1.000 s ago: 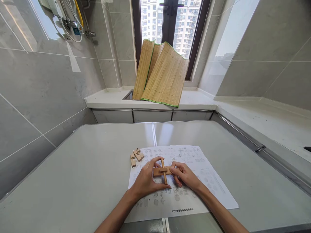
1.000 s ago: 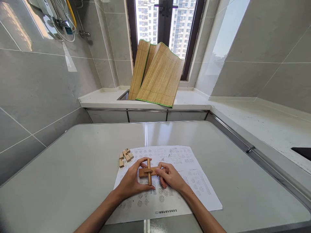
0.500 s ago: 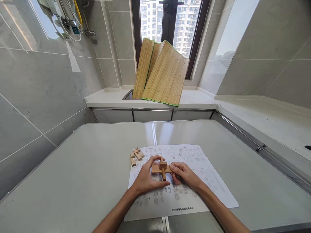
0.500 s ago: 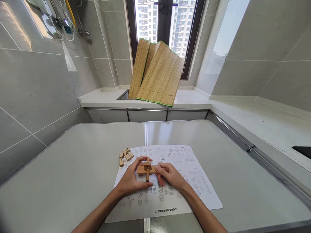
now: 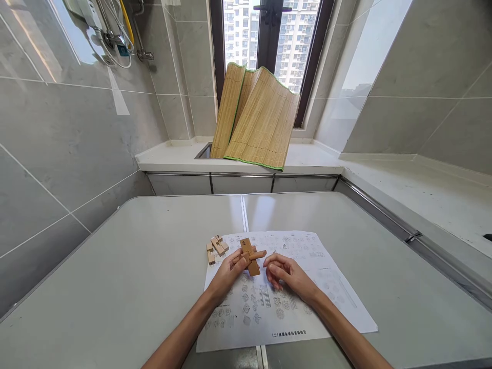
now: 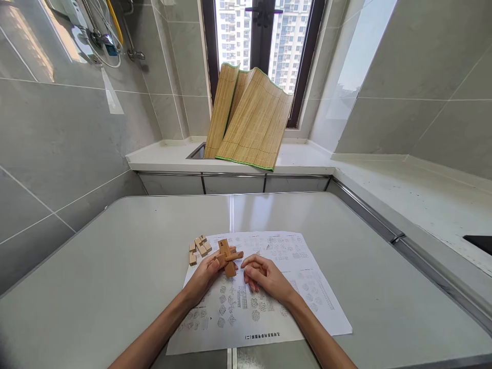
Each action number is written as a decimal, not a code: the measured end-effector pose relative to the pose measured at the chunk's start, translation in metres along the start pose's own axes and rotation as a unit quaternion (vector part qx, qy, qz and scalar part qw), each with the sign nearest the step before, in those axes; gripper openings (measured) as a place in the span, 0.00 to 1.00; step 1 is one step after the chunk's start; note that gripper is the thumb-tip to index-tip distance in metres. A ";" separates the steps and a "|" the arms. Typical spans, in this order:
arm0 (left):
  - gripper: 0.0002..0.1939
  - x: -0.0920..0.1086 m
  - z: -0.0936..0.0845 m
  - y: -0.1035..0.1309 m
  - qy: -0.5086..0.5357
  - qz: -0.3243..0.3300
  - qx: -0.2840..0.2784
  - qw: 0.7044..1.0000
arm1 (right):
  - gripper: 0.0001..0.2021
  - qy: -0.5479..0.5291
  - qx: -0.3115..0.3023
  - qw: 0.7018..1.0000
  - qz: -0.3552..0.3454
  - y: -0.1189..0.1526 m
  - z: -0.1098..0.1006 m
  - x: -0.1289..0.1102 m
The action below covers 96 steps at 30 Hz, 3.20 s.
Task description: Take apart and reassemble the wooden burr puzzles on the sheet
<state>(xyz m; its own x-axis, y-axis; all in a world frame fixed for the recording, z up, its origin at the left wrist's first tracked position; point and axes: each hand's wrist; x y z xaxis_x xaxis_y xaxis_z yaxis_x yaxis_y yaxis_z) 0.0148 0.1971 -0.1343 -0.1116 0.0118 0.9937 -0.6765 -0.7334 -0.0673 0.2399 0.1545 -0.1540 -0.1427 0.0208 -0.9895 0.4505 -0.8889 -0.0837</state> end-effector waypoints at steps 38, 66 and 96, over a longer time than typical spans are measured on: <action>0.43 0.006 0.032 -0.010 -0.298 0.089 0.140 0.940 | 0.17 0.171 0.207 0.960 -0.076 0.002 -0.004 0.003; 0.43 0.010 0.023 -0.009 -0.301 0.079 0.095 0.945 | 0.17 0.287 0.073 0.954 -0.039 0.005 0.000 0.004; 0.49 0.008 0.031 -0.006 -0.244 0.069 0.082 0.964 | 0.16 0.229 0.094 0.968 -0.028 0.004 0.003 0.003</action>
<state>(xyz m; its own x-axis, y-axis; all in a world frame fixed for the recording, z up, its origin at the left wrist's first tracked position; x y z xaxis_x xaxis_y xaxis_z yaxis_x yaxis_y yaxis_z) 0.0407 0.1805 -0.1229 0.1900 -0.3850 0.9031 -0.5517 -0.8028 -0.2262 0.2384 0.1496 -0.1572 0.2634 0.2348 -0.9357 0.2797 -0.9468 -0.1588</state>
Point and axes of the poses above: each hand's wrist, its own y-axis away from the middle knuckle, its own z-axis out of the palm, x = y × z, and after that the axes turned 6 degrees about -x, right-handed
